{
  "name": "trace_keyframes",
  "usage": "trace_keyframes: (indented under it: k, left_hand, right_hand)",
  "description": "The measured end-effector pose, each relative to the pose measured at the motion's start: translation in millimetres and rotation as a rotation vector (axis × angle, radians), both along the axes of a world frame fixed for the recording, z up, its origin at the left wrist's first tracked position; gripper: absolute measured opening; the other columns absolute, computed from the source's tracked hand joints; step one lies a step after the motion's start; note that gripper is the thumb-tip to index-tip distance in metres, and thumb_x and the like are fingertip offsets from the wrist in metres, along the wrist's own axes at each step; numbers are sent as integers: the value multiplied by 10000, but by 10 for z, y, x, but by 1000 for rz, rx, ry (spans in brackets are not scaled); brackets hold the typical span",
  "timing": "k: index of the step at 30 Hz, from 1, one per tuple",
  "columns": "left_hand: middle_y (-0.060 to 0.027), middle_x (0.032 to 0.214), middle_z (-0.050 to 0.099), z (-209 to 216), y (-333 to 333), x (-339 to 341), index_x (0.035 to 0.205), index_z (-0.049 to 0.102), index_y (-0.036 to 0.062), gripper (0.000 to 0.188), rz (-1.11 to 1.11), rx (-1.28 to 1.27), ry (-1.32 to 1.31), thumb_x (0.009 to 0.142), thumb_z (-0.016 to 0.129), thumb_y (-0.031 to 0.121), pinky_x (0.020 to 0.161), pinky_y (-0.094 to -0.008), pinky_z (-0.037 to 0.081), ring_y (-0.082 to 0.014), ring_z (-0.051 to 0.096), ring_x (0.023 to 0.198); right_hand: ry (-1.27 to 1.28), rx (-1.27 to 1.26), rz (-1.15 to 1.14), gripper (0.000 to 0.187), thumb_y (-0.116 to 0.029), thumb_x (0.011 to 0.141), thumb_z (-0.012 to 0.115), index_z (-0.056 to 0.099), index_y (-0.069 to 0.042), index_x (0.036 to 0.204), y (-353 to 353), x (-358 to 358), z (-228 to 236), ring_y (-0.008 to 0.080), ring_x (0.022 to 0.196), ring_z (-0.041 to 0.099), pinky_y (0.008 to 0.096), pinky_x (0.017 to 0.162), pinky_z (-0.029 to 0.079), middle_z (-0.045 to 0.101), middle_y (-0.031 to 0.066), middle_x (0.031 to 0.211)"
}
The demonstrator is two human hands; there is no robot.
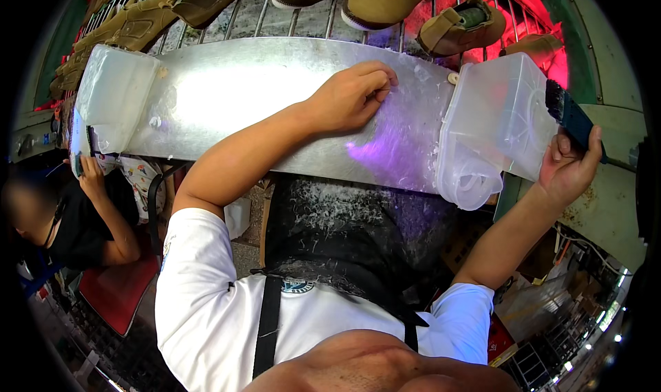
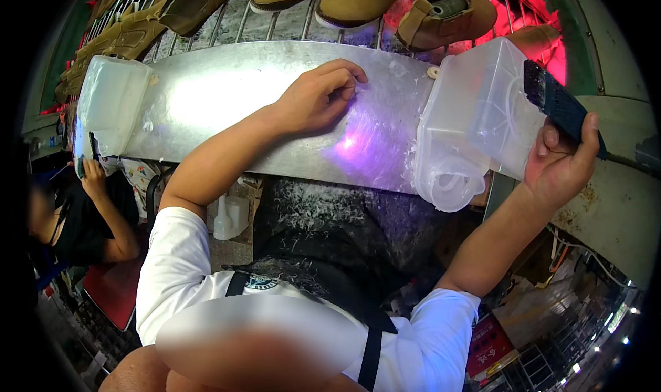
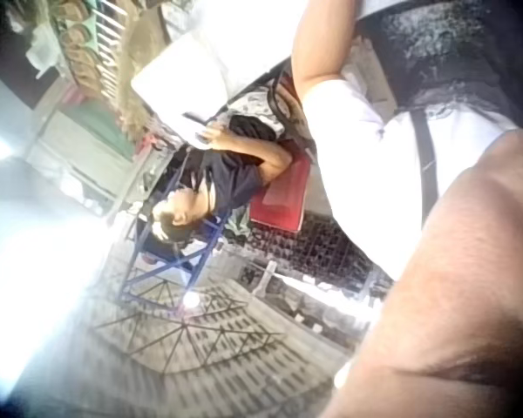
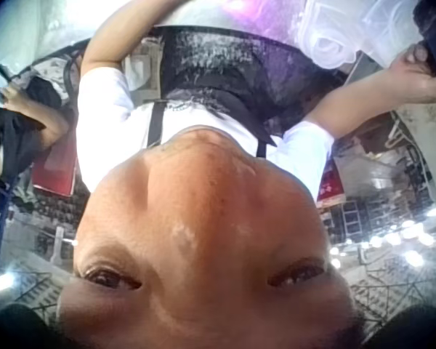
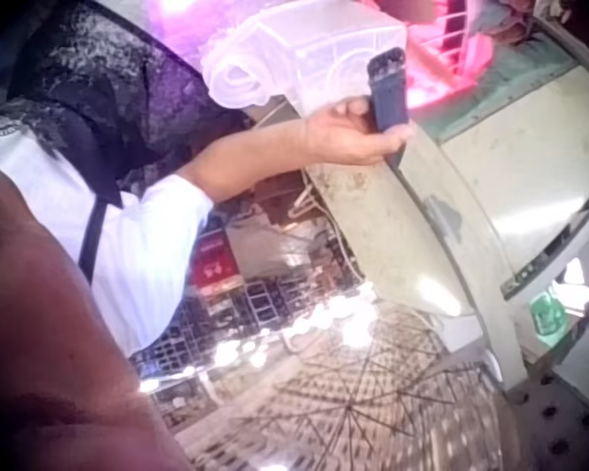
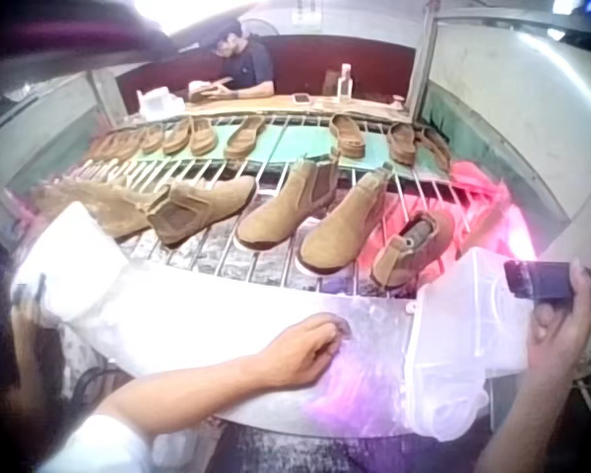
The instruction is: The person applies a liquid substance to the edges and soles of boots using a handheld brush. They carefully spread the substance along the perimeter of the boot upper where it meets the sole and across the sole itself.
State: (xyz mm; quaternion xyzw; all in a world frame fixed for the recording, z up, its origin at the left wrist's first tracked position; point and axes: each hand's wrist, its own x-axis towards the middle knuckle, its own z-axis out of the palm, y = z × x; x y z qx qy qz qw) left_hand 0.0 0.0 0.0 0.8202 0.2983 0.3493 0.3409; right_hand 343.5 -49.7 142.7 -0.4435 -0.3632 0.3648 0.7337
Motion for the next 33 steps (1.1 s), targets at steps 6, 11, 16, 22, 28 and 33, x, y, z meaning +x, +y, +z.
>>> trace_keyframes:
  k: [6, 11, 16, 22, 28, 33]
  left_hand:
    - [-123, 1150, 660, -57, 27, 29, 927, 601, 12, 70, -9, 63, -18, 876, 645, -8, 758, -343, 562, -261, 682, 875]
    - [-116, 1139, 668, -51, 6, 43, 927, 655, 10, 71, -10, 58, -12, 858, 658, -8, 781, -350, 571, -276, 688, 910]
    - [-112, 1088, 683, -141, -11, 58, 861, 686, 19, 113, -82, 195, -52, 762, 660, -29, 772, -361, 580, -277, 683, 915]
    - [-83, 876, 649, -130, -387, 175, 778, 676, 46, 161, -525, 188, -149, 624, 677, 92, 693, -406, 569, -280, 661, 838]
    - [-102, 945, 729, -506, -1375, 594, 822, 735, 69, 178, -959, 76, 73, 763, 655, 217, 722, -456, 578, -298, 722, 886]
    - [-140, 1031, 720, -554, -1357, 533, 909, 754, 69, 227, -684, -202, -395, 787, 644, 226, 908, -478, 526, -322, 681, 980]
  right_hand:
    - [0, 8, 4, 299, -289, 987, 663, 665, 3, 920, 9, 25, -27, 119, 548, 489, 242, 448, 328, 711, 75, 844]
    - [-2, -4, -9, 302, -287, 993, 653, 662, 9, 934, 11, 53, -43, 120, 547, 488, 242, 448, 333, 710, 83, 850]
    - [-10, 16, -30, 303, -278, 996, 643, 639, 23, 973, 3, 47, -51, 135, 584, 499, 248, 466, 344, 695, 109, 884]
    - [-272, -10, -268, 391, -323, 1004, 612, 611, 63, 1067, -395, -108, -124, 171, 643, 556, 279, 551, 452, 645, 137, 866]
    - [-827, -194, -19, 362, -153, 925, 668, 642, 114, 1169, -595, -1554, -514, 224, 786, 661, 317, 692, 546, 705, 208, 1017]
    - [-1039, 26, 5, 319, 77, 816, 773, 678, 95, 1120, 194, -2150, -1086, 320, 978, 725, 368, 856, 588, 723, 219, 1105]
